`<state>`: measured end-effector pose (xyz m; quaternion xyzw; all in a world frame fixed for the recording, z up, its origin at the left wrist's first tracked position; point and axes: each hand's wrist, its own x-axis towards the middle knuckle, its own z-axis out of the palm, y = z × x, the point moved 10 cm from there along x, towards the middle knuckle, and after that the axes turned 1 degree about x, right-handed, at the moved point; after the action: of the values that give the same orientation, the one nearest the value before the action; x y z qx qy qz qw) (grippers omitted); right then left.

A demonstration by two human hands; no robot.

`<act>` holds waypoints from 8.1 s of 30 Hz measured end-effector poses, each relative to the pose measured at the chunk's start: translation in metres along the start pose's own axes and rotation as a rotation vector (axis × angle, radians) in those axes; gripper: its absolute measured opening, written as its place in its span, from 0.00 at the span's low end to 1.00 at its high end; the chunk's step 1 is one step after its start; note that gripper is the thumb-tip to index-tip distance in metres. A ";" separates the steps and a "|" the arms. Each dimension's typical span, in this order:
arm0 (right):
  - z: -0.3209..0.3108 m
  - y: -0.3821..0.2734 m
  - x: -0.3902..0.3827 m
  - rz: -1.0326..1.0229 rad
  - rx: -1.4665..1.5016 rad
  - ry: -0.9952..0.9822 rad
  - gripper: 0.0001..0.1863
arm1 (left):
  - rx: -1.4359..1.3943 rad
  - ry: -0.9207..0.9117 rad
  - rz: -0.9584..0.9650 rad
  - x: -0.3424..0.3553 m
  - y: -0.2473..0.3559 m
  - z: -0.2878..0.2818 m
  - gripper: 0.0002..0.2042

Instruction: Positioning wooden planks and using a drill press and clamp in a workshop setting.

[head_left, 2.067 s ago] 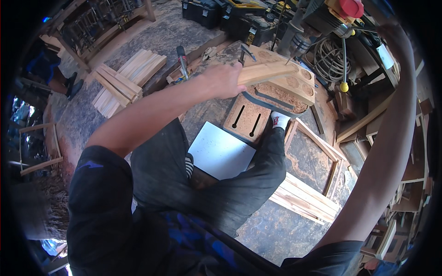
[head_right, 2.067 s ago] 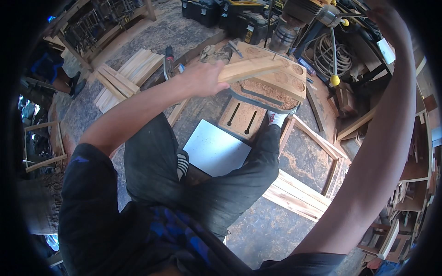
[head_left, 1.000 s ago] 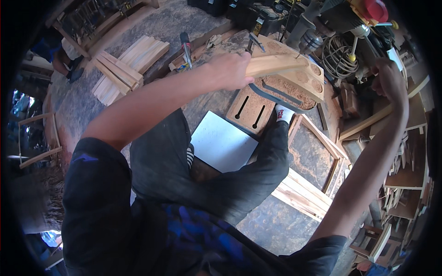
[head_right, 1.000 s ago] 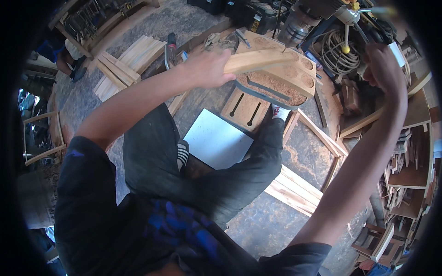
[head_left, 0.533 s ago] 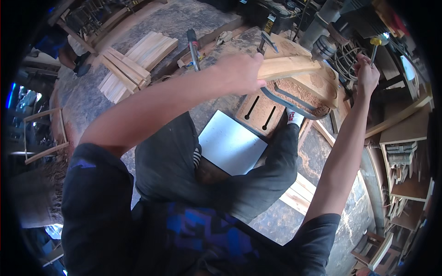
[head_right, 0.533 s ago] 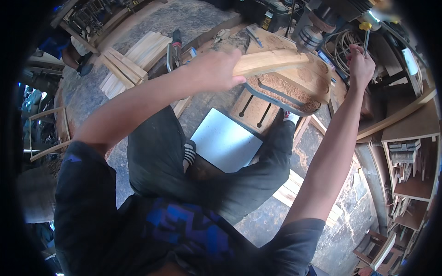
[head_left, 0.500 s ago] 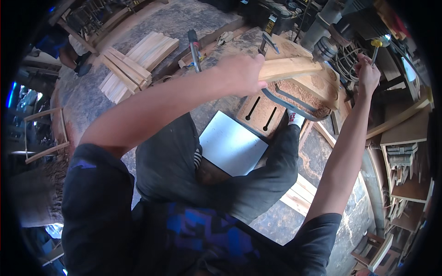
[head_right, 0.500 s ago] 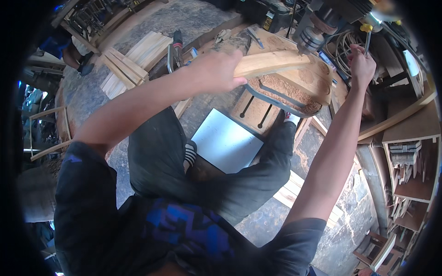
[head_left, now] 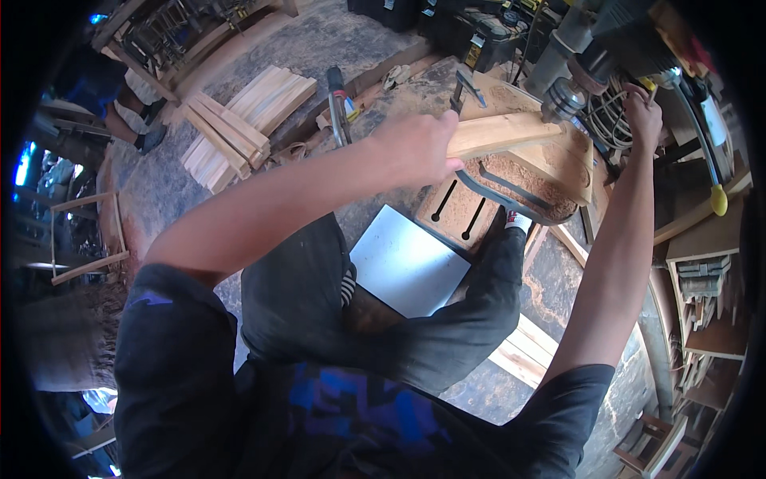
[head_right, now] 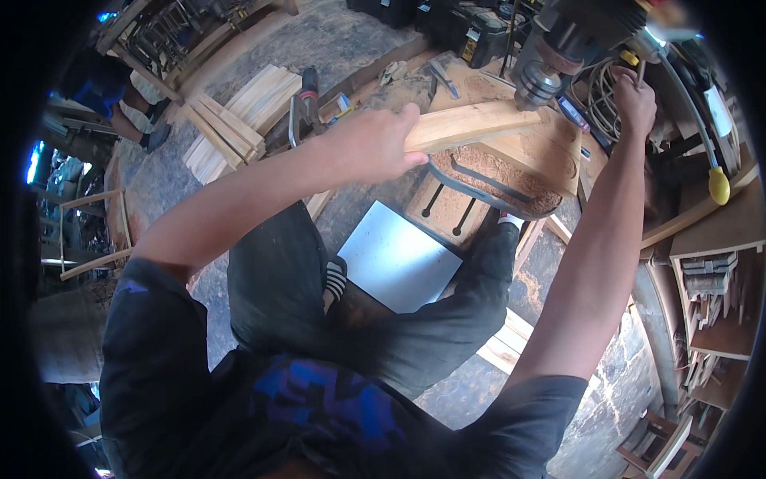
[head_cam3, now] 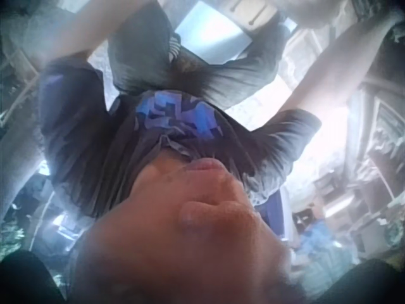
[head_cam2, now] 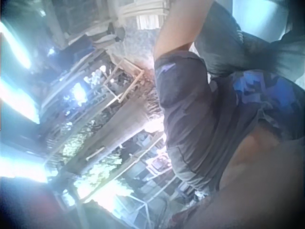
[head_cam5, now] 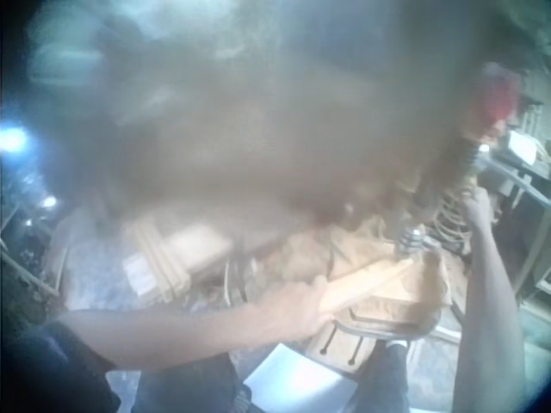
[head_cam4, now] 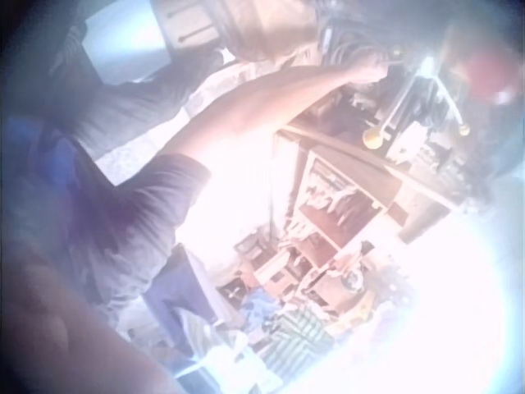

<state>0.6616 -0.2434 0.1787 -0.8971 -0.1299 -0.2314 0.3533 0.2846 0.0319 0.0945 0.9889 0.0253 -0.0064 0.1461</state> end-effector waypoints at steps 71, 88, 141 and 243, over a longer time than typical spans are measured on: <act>-0.001 -0.225 -0.506 -0.153 0.693 -0.429 0.24 | -2.343 0.313 -0.421 -0.161 -0.049 -0.028 0.25; -0.054 -0.166 -0.695 0.542 1.249 -0.737 0.13 | -0.350 0.206 0.925 -0.312 0.136 0.048 0.19; 0.018 -0.168 -0.512 0.299 0.801 0.197 0.15 | -1.316 0.443 -0.201 -0.116 -0.030 0.235 0.31; 0.023 0.393 -0.487 0.399 -0.965 -1.112 0.20 | -0.590 -0.715 -0.170 0.069 0.230 0.524 0.27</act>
<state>0.4060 -0.5428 -0.3083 -0.9429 -0.0085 0.2916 -0.1604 0.3624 -0.3363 -0.3421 0.8352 0.0550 -0.3512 0.4196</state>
